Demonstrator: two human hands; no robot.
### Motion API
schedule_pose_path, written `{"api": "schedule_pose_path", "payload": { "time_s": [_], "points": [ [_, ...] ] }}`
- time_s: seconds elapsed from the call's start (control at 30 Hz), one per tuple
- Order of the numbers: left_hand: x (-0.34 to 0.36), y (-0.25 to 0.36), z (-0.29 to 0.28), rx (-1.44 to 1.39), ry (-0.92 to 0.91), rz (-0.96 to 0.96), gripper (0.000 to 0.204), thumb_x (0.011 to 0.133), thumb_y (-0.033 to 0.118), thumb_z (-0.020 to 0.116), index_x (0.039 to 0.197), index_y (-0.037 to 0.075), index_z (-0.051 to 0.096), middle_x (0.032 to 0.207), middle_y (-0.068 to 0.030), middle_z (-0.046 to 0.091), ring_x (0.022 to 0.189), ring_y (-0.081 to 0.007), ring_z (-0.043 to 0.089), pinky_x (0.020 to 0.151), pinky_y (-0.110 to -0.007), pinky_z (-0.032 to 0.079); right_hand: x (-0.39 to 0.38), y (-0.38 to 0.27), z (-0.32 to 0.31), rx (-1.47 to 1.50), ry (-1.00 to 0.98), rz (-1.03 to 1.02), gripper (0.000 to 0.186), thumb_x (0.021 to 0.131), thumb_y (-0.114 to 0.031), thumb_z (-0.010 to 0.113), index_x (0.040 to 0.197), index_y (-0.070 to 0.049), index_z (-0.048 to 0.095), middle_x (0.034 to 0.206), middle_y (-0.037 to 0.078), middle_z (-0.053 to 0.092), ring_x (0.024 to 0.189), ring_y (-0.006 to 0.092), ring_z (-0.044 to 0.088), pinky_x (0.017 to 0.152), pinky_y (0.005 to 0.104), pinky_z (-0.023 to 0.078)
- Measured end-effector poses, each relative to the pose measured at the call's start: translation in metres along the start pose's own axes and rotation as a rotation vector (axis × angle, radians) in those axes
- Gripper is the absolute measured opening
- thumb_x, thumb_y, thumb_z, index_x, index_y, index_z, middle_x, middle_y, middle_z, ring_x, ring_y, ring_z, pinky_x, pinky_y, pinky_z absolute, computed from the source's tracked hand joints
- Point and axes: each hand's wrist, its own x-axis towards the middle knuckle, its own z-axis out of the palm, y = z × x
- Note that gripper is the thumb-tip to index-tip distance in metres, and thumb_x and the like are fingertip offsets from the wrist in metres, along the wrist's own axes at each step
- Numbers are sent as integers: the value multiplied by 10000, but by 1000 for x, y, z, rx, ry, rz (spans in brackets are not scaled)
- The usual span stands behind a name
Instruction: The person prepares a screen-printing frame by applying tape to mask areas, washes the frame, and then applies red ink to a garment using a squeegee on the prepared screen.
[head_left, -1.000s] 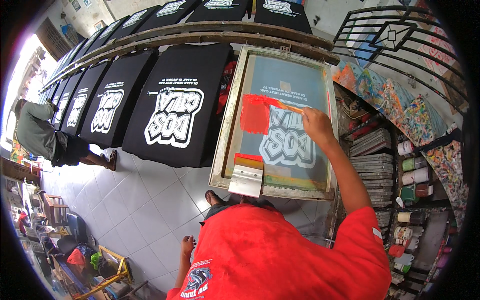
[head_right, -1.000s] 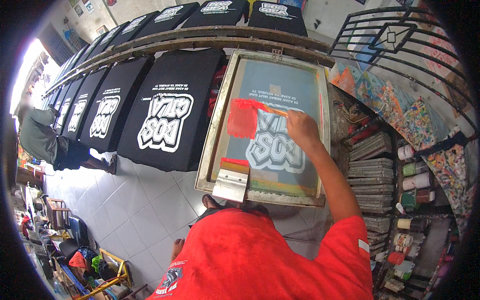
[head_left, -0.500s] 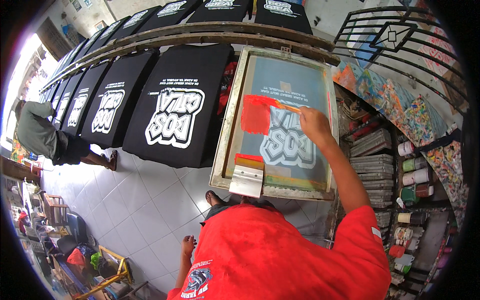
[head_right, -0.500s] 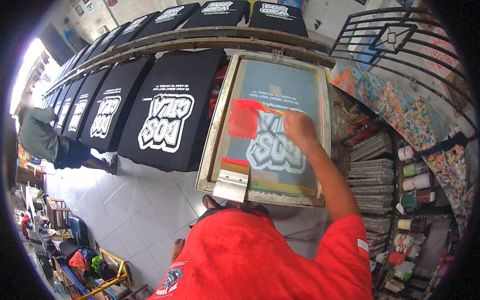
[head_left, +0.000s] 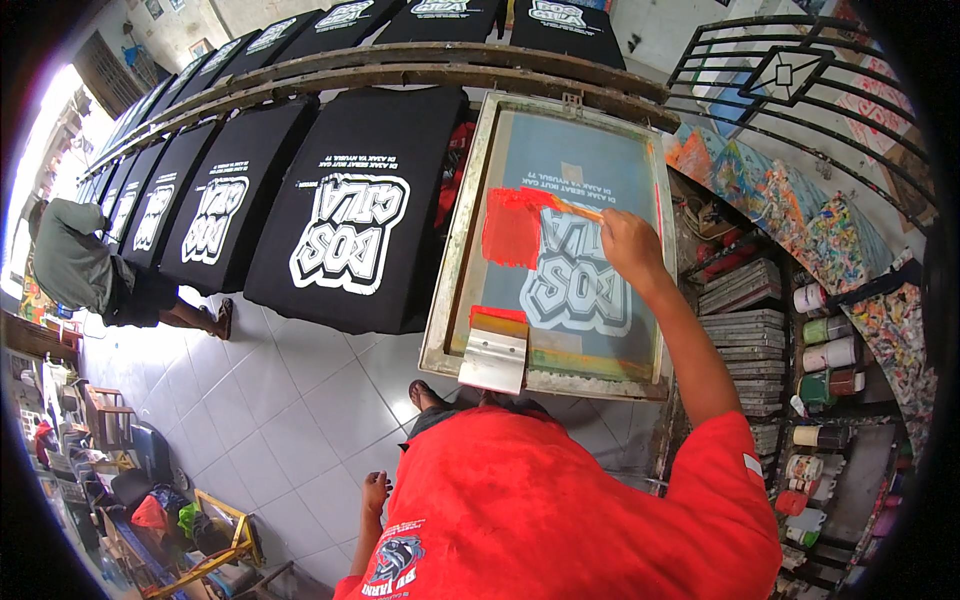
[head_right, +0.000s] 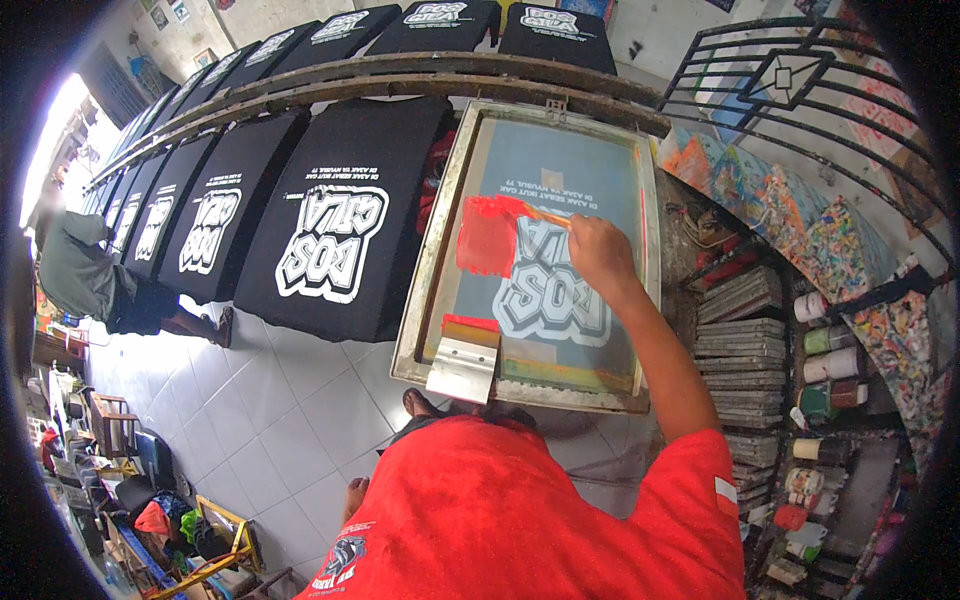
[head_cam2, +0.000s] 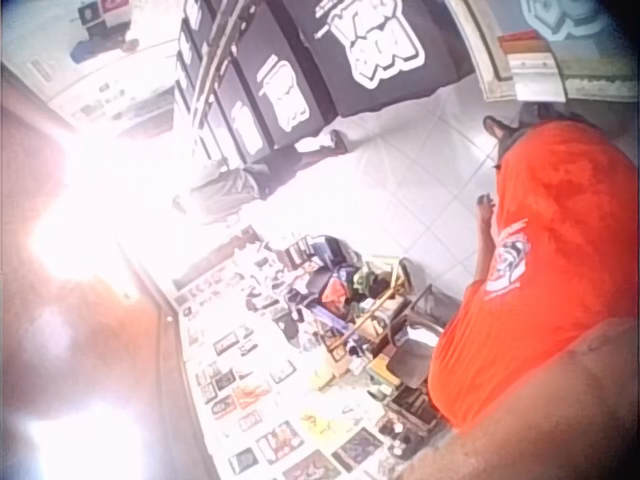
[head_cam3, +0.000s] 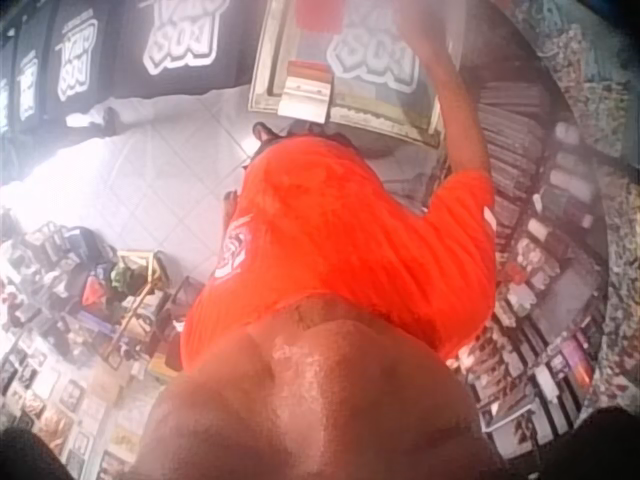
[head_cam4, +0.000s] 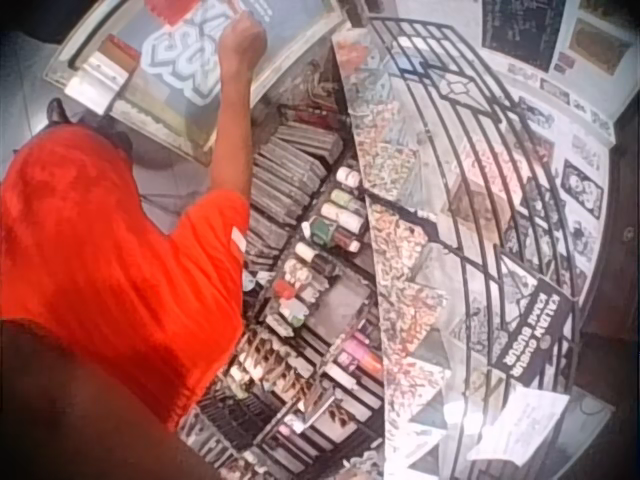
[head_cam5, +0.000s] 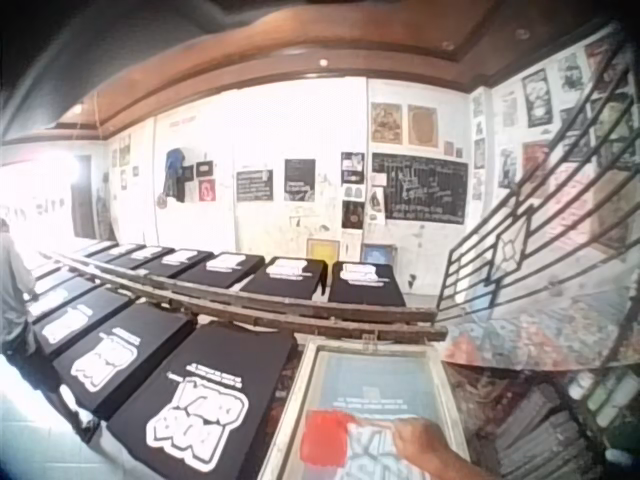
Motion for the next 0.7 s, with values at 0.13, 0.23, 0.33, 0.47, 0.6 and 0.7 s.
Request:
{"api": "schedule_pose_path", "payload": {
  "time_s": [0.13, 0.23, 0.33, 0.47, 0.6, 0.7],
  "points": [
    [8, -9, 1, -8, -12, 17, 382, 893, 322, 518, 1086, -8, 520, 881, -112, 622, 704, -173, 602, 554, -301, 450, 4, -1, 4, 9, 7, -10, 106, 814, -117, 520, 788, -15, 536, 730, 187, 573, 722, 385, 565, 640, 492, 451],
    [8, -5, 0, 7, -10, 26, 380, 894, 321, 516, 1087, -6, 520, 882, -112, 622, 705, -172, 603, 553, -298, 449, 2, -1, 3, 10, 4, -8, 113, 814, -122, 520, 777, -18, 540, 728, 185, 573, 721, 382, 566, 636, 490, 451],
    [13, -13, -1, -2, -13, 8, 373, 897, 318, 514, 1083, -5, 524, 881, -114, 623, 707, -173, 603, 548, -295, 446, 4, -3, -5, -16, -8, -7, 118, 813, -127, 521, 772, -17, 541, 728, 181, 574, 723, 379, 567, 639, 490, 450],
    [11, -8, -1, 13, -20, 0, 365, 901, 318, 512, 1074, -4, 528, 875, -114, 623, 706, -173, 602, 542, -294, 441, 5, -2, -2, -8, 8, -38, 118, 811, -124, 522, 772, -15, 539, 726, 178, 574, 726, 376, 567, 644, 489, 449],
    [7, -1, -2, 38, -13, 7, 362, 904, 318, 507, 1070, -3, 528, 874, -114, 623, 704, -172, 600, 545, -298, 440, 5, -3, -5, -43, 18, -38, 111, 811, -118, 520, 771, -15, 536, 722, 178, 573, 724, 375, 567, 643, 485, 451],
    [11, -3, -1, 5, -8, -1, 365, 906, 318, 504, 1074, -5, 527, 881, -115, 624, 710, -177, 602, 551, -303, 441, 6, -3, -5, -41, 18, -38, 105, 811, -112, 519, 771, -16, 536, 716, 180, 569, 723, 376, 566, 642, 480, 453]
  ]
}}
